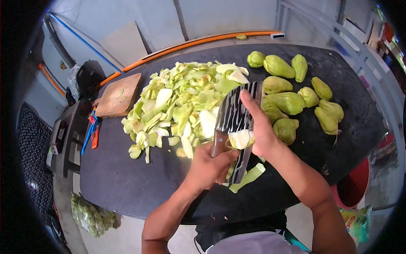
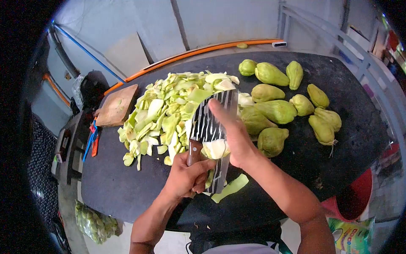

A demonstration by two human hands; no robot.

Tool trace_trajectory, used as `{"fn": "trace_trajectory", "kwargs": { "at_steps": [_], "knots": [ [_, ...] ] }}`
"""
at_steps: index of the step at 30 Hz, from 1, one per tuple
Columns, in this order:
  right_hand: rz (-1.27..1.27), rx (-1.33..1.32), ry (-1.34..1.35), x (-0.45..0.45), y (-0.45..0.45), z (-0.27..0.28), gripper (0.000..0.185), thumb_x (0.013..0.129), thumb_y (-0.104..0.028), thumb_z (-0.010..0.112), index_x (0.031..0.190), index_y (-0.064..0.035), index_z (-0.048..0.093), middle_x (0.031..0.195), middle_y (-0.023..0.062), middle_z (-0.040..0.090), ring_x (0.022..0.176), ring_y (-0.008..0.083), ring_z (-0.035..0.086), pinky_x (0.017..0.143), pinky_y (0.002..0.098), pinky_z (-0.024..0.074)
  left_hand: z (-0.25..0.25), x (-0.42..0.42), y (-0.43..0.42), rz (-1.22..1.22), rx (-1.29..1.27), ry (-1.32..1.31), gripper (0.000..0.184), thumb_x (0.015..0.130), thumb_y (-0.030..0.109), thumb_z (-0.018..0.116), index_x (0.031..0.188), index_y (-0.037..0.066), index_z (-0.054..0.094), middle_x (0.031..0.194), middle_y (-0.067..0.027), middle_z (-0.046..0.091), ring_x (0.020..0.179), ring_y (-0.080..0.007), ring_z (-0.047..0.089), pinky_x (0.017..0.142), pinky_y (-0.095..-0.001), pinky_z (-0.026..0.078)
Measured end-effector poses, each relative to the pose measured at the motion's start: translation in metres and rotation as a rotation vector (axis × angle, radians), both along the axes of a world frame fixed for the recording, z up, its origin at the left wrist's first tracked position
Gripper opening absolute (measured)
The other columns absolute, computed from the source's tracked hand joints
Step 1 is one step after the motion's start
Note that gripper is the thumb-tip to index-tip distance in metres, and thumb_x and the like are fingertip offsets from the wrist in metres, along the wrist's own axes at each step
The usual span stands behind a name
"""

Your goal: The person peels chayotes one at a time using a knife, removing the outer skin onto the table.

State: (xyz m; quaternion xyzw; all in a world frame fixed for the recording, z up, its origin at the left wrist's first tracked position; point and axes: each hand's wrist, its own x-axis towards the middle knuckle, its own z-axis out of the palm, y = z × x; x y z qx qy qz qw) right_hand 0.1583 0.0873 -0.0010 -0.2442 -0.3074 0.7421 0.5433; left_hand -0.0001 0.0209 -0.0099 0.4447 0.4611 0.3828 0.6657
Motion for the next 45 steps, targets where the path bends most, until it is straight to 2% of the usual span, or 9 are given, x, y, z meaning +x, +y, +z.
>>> {"fn": "trace_trajectory", "kwargs": {
  "at_steps": [5, 9, 17, 24, 30, 33, 37, 42, 45],
  "knots": [
    [-0.060, 0.086, 0.054, -0.003, 0.003, -0.001, 0.065, 0.098, -0.053, 0.056, 0.138, -0.0031, 0.045, 0.127, 0.0067, 0.058, 0.116, 0.0154, 0.056, 0.103, 0.0336, 0.0440, 0.014, -0.007, 0.000, 0.067, -0.017, -0.063, 0.033, 0.097, 0.031, 0.066, 0.084, 0.001, 0.059, 0.048, 0.0000, 0.047, 0.036, -0.0089, 0.041, 0.036, -0.0259, 0.030],
    [-0.370, 0.338, -0.403, -0.008, -0.001, -0.012, 0.055, 0.101, -0.051, 0.052, 0.125, -0.0019, 0.054, 0.111, 0.0034, 0.058, 0.101, 0.0102, 0.051, 0.094, 0.0306, 0.0418, 0.010, 0.002, 0.001, 0.090, 0.097, 0.044, 0.036, 0.094, 0.029, 0.070, 0.072, 0.006, 0.056, 0.047, 0.0021, 0.046, 0.036, -0.0074, 0.039, 0.036, -0.0261, 0.028],
    [-0.266, 0.185, -0.079, -0.005, 0.017, -0.024, 0.064, 0.102, -0.061, 0.037, 0.132, -0.0074, 0.054, 0.123, 0.0049, 0.062, 0.111, 0.0168, 0.061, 0.098, 0.0341, 0.0495, 0.026, -0.006, 0.002, 0.238, 0.198, 0.254, 0.039, 0.088, 0.017, 0.077, 0.063, 0.007, 0.049, 0.054, 0.0039, 0.046, 0.050, -0.0029, 0.039, 0.046, -0.0246, 0.033],
    [-0.045, -0.286, 0.227, -0.013, 0.006, -0.010, 0.076, 0.089, -0.076, 0.047, 0.124, -0.0105, 0.061, 0.119, 0.0077, 0.067, 0.107, 0.0264, 0.064, 0.093, 0.0452, 0.0527, 0.007, -0.011, 0.004, 0.357, 0.582, 0.353, 0.011, 0.085, 0.005, 0.078, 0.084, -0.001, 0.069, 0.071, 0.0008, 0.067, 0.063, -0.0018, 0.055, 0.054, -0.0213, 0.043],
    [-0.109, -0.154, 0.287, -0.015, 0.004, -0.014, 0.055, 0.099, -0.057, 0.046, 0.122, -0.0089, 0.060, 0.111, 0.0069, 0.068, 0.099, 0.0227, 0.067, 0.089, 0.0408, 0.0549, 0.027, 0.005, -0.007, 0.264, 0.275, 0.198, 0.013, 0.083, 0.006, 0.080, 0.079, 0.000, 0.069, 0.065, 0.0025, 0.063, 0.059, -0.0018, 0.050, 0.053, -0.0205, 0.040],
    [-0.221, -0.030, 0.369, -0.010, 0.011, -0.025, 0.045, 0.103, -0.044, 0.050, 0.126, -0.0061, 0.057, 0.114, 0.0079, 0.066, 0.101, 0.0211, 0.066, 0.089, 0.0342, 0.0536, 0.015, 0.010, -0.008, 0.241, 0.508, 0.194, 0.031, 0.087, 0.004, 0.074, 0.068, 0.001, 0.050, 0.061, 0.0062, 0.044, 0.060, -0.0018, 0.039, 0.055, -0.0215, 0.041],
    [-0.396, 0.044, 0.240, -0.004, 0.015, -0.025, 0.043, 0.101, -0.042, 0.054, 0.120, -0.0032, 0.058, 0.110, 0.0076, 0.065, 0.097, 0.0180, 0.065, 0.088, 0.0324, 0.0532, 0.012, 0.012, -0.010, 0.231, 0.545, 0.242, 0.047, 0.087, 0.001, 0.073, 0.062, 0.005, 0.033, 0.058, 0.0067, 0.032, 0.058, -0.0029, 0.032, 0.050, -0.0231, 0.035],
    [-0.673, 0.183, -0.225, 0.020, 0.043, -0.027, 0.047, 0.095, -0.052, 0.061, 0.092, -0.0049, 0.067, 0.083, 0.0029, 0.059, 0.070, 0.0135, 0.058, 0.057, 0.0296, 0.0535, 0.010, 0.014, -0.019, 0.218, 0.717, 0.312, 0.047, 0.085, 0.008, 0.078, 0.063, 0.005, 0.036, 0.054, 0.0040, 0.031, 0.055, -0.0052, 0.029, 0.045, -0.0270, 0.028],
    [-0.534, -0.084, 0.216, 0.037, 0.051, -0.018, 0.068, 0.091, -0.065, 0.057, 0.111, -0.0010, 0.063, 0.101, 0.0077, 0.064, 0.087, 0.0176, 0.060, 0.080, 0.0339, 0.0535, 0.006, 0.011, -0.013, 0.327, 0.800, 0.334, 0.048, 0.083, 0.010, 0.080, 0.062, 0.005, 0.037, 0.053, 0.0003, 0.033, 0.053, -0.0081, 0.027, 0.044, -0.0301, 0.026]
  ]
}}
